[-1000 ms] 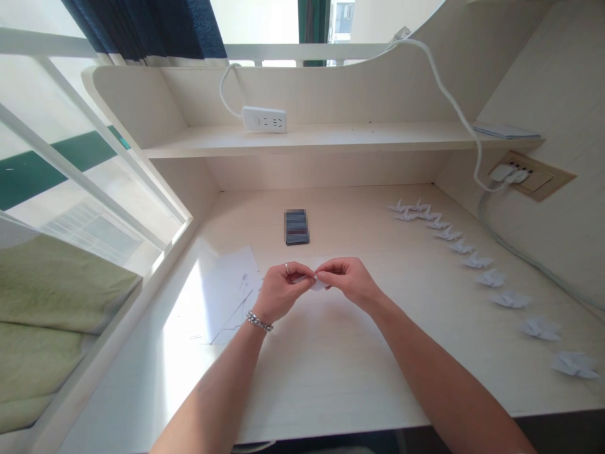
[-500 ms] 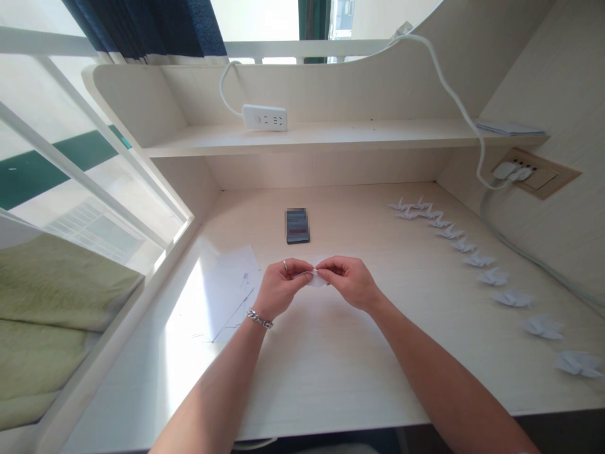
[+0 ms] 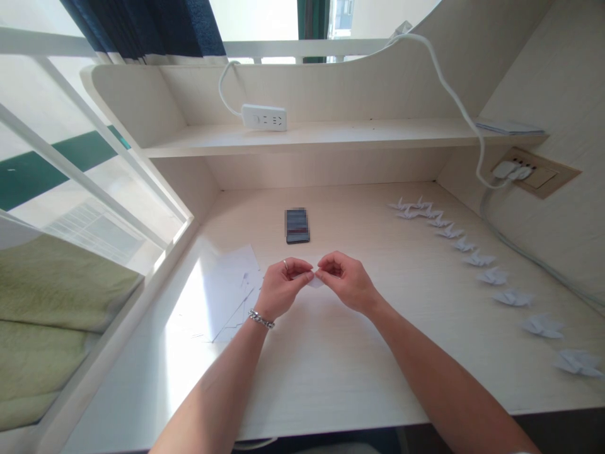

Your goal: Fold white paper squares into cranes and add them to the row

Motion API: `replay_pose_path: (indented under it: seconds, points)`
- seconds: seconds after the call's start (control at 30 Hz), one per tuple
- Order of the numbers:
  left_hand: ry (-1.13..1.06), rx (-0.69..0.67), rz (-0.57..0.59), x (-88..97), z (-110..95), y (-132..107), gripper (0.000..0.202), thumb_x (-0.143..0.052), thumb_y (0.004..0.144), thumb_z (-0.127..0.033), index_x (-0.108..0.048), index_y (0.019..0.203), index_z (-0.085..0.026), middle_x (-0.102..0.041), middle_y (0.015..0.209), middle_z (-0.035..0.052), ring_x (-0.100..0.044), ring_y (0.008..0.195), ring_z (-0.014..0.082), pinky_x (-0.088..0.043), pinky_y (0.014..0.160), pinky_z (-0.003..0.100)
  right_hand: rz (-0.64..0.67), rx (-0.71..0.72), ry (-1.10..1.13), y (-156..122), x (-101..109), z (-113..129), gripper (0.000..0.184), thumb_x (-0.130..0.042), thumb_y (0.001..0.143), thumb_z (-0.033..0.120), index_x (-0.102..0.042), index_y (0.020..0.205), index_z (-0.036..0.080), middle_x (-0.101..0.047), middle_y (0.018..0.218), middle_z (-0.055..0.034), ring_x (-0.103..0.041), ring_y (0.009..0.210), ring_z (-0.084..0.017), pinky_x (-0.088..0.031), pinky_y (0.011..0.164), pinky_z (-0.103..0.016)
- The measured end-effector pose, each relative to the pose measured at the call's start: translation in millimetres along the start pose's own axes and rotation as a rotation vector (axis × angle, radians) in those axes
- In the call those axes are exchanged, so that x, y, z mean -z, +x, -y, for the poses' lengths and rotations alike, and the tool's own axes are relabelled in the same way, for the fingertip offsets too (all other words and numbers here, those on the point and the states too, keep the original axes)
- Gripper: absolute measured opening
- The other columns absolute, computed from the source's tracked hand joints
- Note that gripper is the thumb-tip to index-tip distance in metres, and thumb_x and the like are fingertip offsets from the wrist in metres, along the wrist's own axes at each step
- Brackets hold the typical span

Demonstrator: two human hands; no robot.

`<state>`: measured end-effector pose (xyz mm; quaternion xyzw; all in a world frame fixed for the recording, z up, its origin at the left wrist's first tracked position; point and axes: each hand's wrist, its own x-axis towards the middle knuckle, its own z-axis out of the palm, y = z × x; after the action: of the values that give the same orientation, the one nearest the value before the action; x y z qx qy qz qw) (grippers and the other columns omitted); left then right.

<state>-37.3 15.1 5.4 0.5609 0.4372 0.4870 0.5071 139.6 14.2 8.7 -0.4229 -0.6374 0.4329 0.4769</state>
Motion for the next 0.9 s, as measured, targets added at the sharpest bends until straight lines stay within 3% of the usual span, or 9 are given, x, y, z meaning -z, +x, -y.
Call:
replay_pose_path:
  seconds: [0.3, 0.63, 0.9]
  points:
    - [0.062, -0.009, 0.025, -0.4, -5, -2, 0.024, -0.069, 0.079, -0.029, -0.069, 0.097, -0.015, -0.072, 0.085, 0.0065, -0.067, 0.079, 0.0173, -0.055, 0.073, 0.030, -0.014, -0.011, 0.048, 2, 0, -3, 0.015, -0.068, 0.077, 0.026, -0.059, 0.087, 0.019, -0.066, 0.079, -0.0026, -0.064, 0.074, -0.017, -0.052, 0.069, -0.030]
    - [0.105, -0.014, -0.019, 1.0, 4, 0, 0.015, -0.073, 0.073, -0.025, -0.067, 0.083, -0.016, -0.070, 0.081, 0.0044, -0.066, 0.076, 0.0168, -0.054, 0.071, 0.030, 0.143, -0.202, 0.272, 6, 6, -7, 0.026, -0.065, 0.076, 0.024, -0.059, 0.101, 0.018, -0.072, 0.083, -0.0055, -0.068, 0.078, -0.019, -0.054, 0.075, -0.036]
    - [0.224, -0.068, 0.017, 1.8, 0, -1, 0.010, -0.064, 0.079, -0.024, -0.068, 0.085, -0.017, -0.071, 0.084, 0.0054, -0.067, 0.080, 0.0174, -0.053, 0.075, 0.030, 0.089, -0.103, 0.082, 4, 3, -7, 0.022, -0.065, 0.077, 0.023, -0.062, 0.098, 0.018, -0.069, 0.078, -0.0034, -0.066, 0.074, -0.017, -0.052, 0.071, -0.031]
